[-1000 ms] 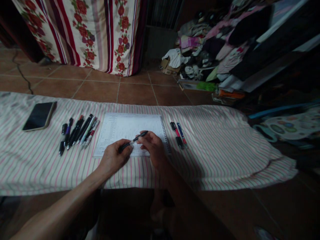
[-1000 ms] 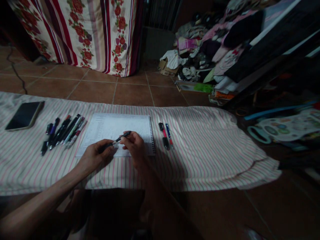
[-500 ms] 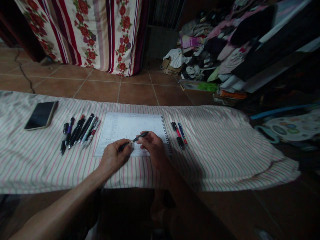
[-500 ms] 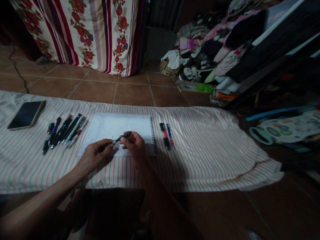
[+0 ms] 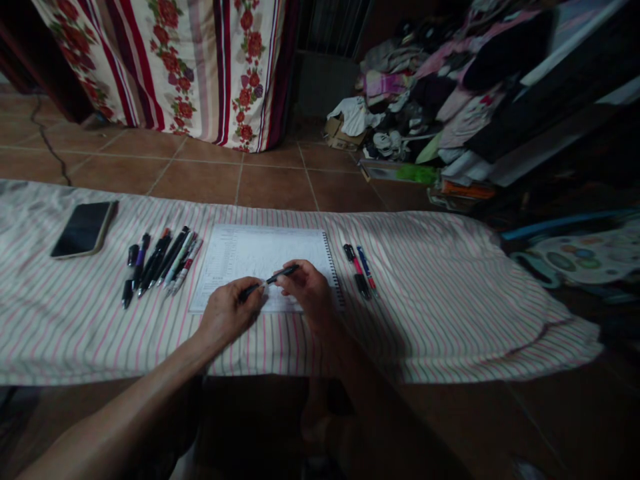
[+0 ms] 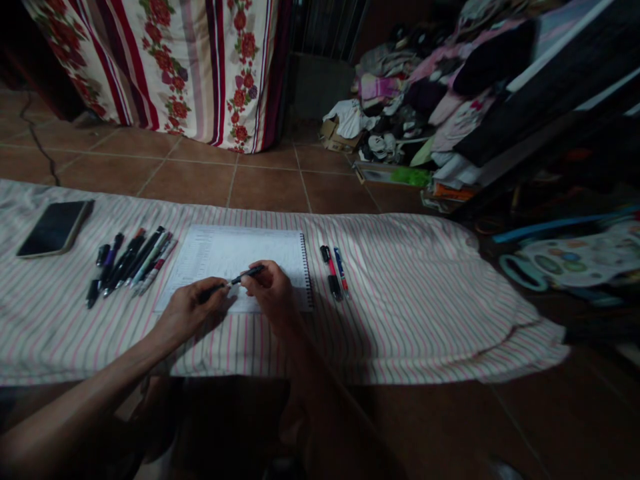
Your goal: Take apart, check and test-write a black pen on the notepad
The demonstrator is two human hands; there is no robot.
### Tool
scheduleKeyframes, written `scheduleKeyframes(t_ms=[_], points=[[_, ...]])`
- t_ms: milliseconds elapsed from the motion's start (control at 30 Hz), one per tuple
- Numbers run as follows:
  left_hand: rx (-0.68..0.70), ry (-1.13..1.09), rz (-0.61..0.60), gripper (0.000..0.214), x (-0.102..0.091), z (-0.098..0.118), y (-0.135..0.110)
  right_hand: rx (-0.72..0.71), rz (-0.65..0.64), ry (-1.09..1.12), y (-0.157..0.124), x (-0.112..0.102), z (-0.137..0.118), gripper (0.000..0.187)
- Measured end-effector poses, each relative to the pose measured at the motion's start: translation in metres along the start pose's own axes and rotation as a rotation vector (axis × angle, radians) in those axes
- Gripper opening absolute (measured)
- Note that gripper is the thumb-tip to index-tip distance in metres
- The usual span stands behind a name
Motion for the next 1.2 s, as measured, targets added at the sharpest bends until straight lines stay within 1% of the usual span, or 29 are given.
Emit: scheduleKeyframes(t_ms=[133, 367, 533, 667, 767, 933, 1067, 1200], points=[[0.024, -0.021, -0.012, 0.031, 0.0, 0.0, 0.001, -0.008, -0.017, -0.024, 0.0, -0.002, -0.001, 0.025], [0.024, -0.032, 0.001, 0.029, -0.001, 0.0, 0.001, 0.022, -0.027, -0.061, -0.004, -0.003, -0.006, 0.025], [0.043, -0.01, 0.014, 0.028, -0.002, 0.0, 0.001, -0.002, -0.034, -0.073, -0.003, -0.002, -0.005, 0.026], [0.058, 0.019, -0.013, 0.028, 0.0, 0.001, 0.001, 0.015, -0.052, -0.069, -0.003, -0.002, -0.005, 0.025], [0.075, 0.019, -0.045, 0.028, 0.0, 0.003, 0.002, 0.009, -0.03, -0.055, -0.003, -0.003, -0.006, 0.026], [0.128, 0.011, -0.052, 0.034, -0.004, 0.007, 0.002, 0.005, -0.028, -0.05, -0.003, -0.004, -0.004, 0.026], [0.148, -0.022, -0.074, 0.035, -0.005, 0.009, 0.002, -0.011, -0.025, -0.053, -0.001, -0.005, -0.003, 0.026], [0.168, -0.009, -0.034, 0.031, -0.01, 0.011, 0.003, -0.011, -0.021, -0.038, -0.001, -0.006, -0.004, 0.025]])
Point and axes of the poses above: each hand's wrist, its own y-axis towards the middle knuckle, its own x-axis out of the palm, z = x × y, the point moved 6 cm from there along y, towards the middle knuckle, and after that the axes turned 6 degrees about -y, right-handed, at the moved point
